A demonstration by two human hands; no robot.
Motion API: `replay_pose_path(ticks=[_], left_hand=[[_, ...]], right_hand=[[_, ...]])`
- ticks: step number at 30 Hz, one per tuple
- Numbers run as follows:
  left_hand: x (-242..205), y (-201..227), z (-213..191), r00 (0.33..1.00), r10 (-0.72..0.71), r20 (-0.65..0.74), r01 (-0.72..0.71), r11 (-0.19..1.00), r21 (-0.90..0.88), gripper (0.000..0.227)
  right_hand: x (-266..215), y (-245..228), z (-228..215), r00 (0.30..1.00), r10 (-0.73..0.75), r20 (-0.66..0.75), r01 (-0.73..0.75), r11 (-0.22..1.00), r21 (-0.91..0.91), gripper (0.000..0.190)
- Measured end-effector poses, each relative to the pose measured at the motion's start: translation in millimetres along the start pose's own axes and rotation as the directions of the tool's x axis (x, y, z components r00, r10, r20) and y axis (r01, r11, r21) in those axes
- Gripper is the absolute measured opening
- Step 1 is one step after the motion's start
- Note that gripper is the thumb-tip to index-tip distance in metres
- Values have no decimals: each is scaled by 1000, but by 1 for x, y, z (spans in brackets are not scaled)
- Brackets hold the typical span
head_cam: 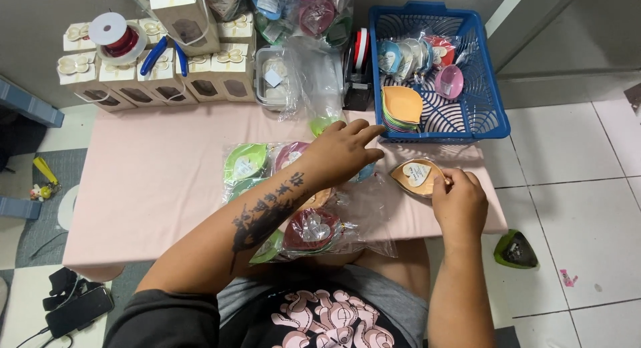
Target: The person is packing small, colorful, leaf-shaped and heart-shaped plastic containers into a clear plastic bag, arranging them neatly.
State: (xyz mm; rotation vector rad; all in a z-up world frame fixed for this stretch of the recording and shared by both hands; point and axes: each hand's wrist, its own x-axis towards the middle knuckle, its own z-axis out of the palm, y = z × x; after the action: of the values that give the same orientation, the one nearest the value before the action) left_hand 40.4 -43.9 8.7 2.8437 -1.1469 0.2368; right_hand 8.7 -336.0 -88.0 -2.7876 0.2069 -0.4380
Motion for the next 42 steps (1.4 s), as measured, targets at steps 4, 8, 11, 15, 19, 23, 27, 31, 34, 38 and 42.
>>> replay_pose_path(ticks=[4, 8, 11, 15, 19, 23, 27, 31, 34, 38, 42], left_hand=[[10, -6, 14, 1000, 19, -22, -17, 997, 81, 31], [8, -6, -2, 999, 26, -47, -25, 1000, 3, 33], [7, -4, -8, 998, -6, -57, 2, 998, -70, 33], [6, -6, -8, 994, -36, -105, 24, 993, -116, 34], [3, -8, -9, 991, -43, -128, 27, 992, -122, 32], [-2, -11, -8, 988, -74, -134, 49, 983, -177, 22], [-14, -16, 8, 981, -161, -109, 125, 951, -281, 24], [-35, -17, 7, 973, -227, -31, 206, 927, -313, 31], [-46, -20, 18, 960, -269, 75, 280, 918, -281, 51], [-53, -22, 28, 942, -325, 83, 335, 901, -278, 56], [-55, -22, 25, 937, -334, 104, 348, 869, -351, 56]], right_hand=[[1, -5, -14, 982, -86, -166, 95, 994, 48, 13], [4, -30, -32, 950, -172, -261, 224, 957, 183, 17], [3, -55, -39, 928, -246, -280, 316, 918, 239, 22], [2, -79, -30, 932, -277, -234, 335, 904, 266, 23], [1, -106, -29, 937, -292, -191, 338, 895, 291, 19], [4, -111, -6, 959, -279, -59, 281, 893, 352, 18], [7, -110, 13, 948, -319, -15, 302, 883, 360, 20], [8, -120, 13, 948, -315, 46, 280, 893, 351, 17], [9, -128, 1, 938, -326, 115, 279, 911, 305, 19], [8, -134, -25, 934, -210, 288, 94, 925, 369, 37], [6, -109, -29, 961, -131, 242, 14, 902, 432, 37]])
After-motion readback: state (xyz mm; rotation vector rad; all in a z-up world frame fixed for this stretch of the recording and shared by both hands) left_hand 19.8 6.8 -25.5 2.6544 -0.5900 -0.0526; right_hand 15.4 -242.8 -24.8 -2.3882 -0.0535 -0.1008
